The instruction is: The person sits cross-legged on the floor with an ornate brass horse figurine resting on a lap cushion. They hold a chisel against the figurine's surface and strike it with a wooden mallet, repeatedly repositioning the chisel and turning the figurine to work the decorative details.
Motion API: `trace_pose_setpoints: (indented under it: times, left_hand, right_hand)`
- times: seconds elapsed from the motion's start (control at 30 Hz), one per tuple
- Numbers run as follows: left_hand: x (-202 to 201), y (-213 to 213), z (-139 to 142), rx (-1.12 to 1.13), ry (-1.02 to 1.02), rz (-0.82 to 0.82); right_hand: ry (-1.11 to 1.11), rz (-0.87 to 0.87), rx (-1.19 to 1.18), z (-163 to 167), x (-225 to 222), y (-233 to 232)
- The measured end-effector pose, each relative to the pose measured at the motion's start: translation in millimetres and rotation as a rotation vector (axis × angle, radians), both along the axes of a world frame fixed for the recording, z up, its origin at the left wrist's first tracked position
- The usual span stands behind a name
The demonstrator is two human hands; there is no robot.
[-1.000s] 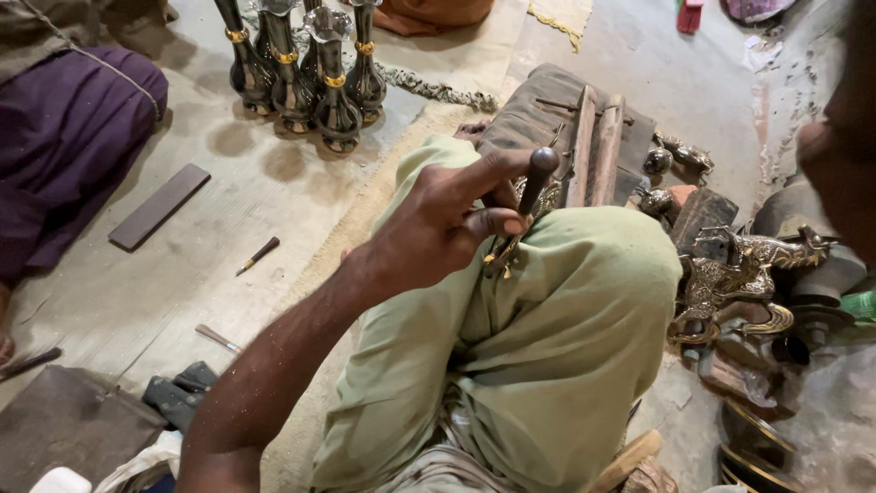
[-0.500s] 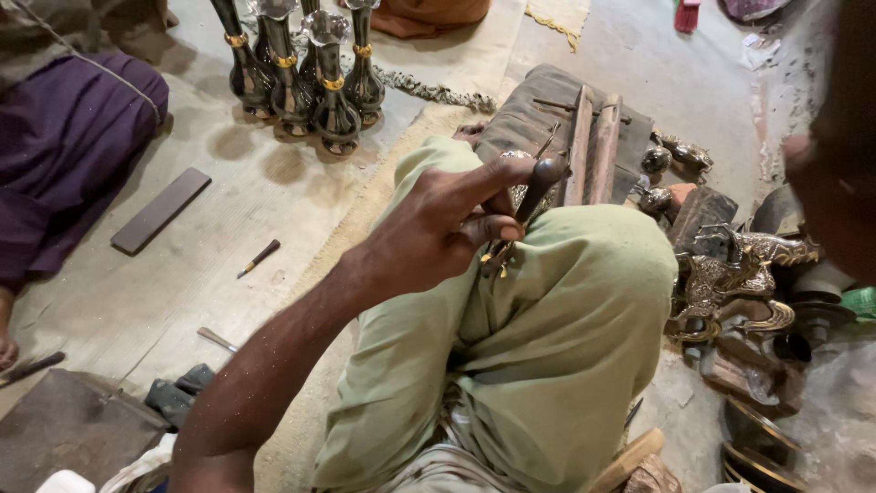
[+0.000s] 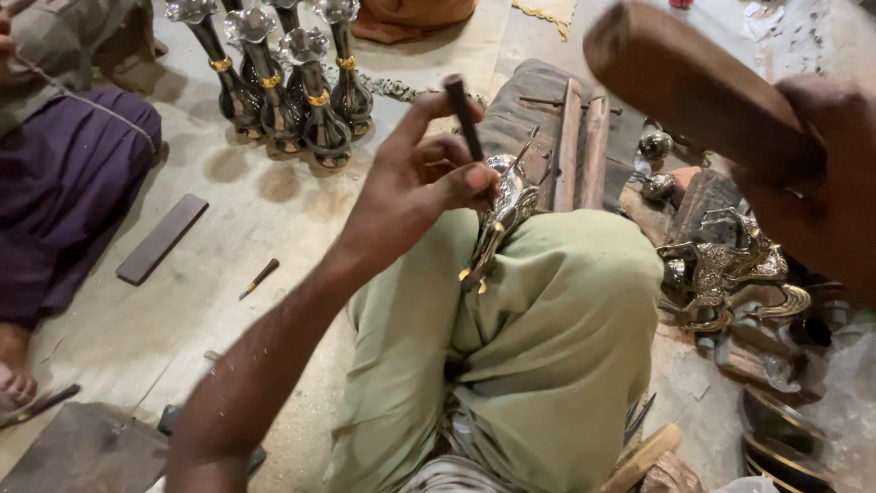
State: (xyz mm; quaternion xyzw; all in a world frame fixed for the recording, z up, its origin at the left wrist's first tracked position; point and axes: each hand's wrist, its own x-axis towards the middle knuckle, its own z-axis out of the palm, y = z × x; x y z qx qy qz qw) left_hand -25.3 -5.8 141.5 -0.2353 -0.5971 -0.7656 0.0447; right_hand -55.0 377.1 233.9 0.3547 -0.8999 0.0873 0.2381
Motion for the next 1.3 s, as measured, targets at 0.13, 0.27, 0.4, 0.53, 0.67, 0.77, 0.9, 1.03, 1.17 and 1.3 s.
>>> trace_pose_setpoints:
  times: [0.13,0.27,0.4,0.53,0.67,0.77,0.9,1.03,1.17,1.3]
  left_hand:
    - [-28.4,15.7,21.4,-0.268,-0.171,0.004]
    - [-37.4,34.4,40.1,-0.592,-0.241,0.116]
    - [-32.1,42.6,44.6,-0.762,-0.095,0.193]
    - [-28.8,48.3,42.5,-0.799,-0.025,0.241]
    - [-24.6,55.0,43.3,-0.755,0.025,0.243]
    - [-18.6,60.6,46.1,-0.867,-0.047,0.283]
    - [-14.6,67.1,51.4,-0.87,0.055,0.341]
    - [-11.5,68.4,49.7,-0.935,0.066,0.39]
    - [-15.1,65.5,39.2,-0.88,0.056,0.37]
    - [-22.1,60.6,28.4,-0.817,0.09,0.386]
  right_hand:
    - [-0.293,-0.155,-0.161,-8.0,-20.9,-8.9]
    - [-0.495,-0.293,-0.062,-19.1,-34.6,-3.1]
    - [-0.599,-0.215,-0.039,-39.4,-52.0,3.7]
    - [-0.534,-0.274,0.045,-50.6,-64.4,10.4]
    - [-0.582,-0.346,0.076,-47.2,-69.2,14.4]
    - [-0.524,-0.201,-0.13,-43.3,-68.9,14.9]
    - [-0.468,-0.35,0.343,-31.7,-74.7,21.6]
    - [-0.433,-0.185,-0.013,-32.9,-81.9,30.5]
    - [-0.425,-0.12,0.006,-42.6,-89.2,42.7]
    - [-0.453,-0.049,-0.217,-69.9,-92.3,43.2]
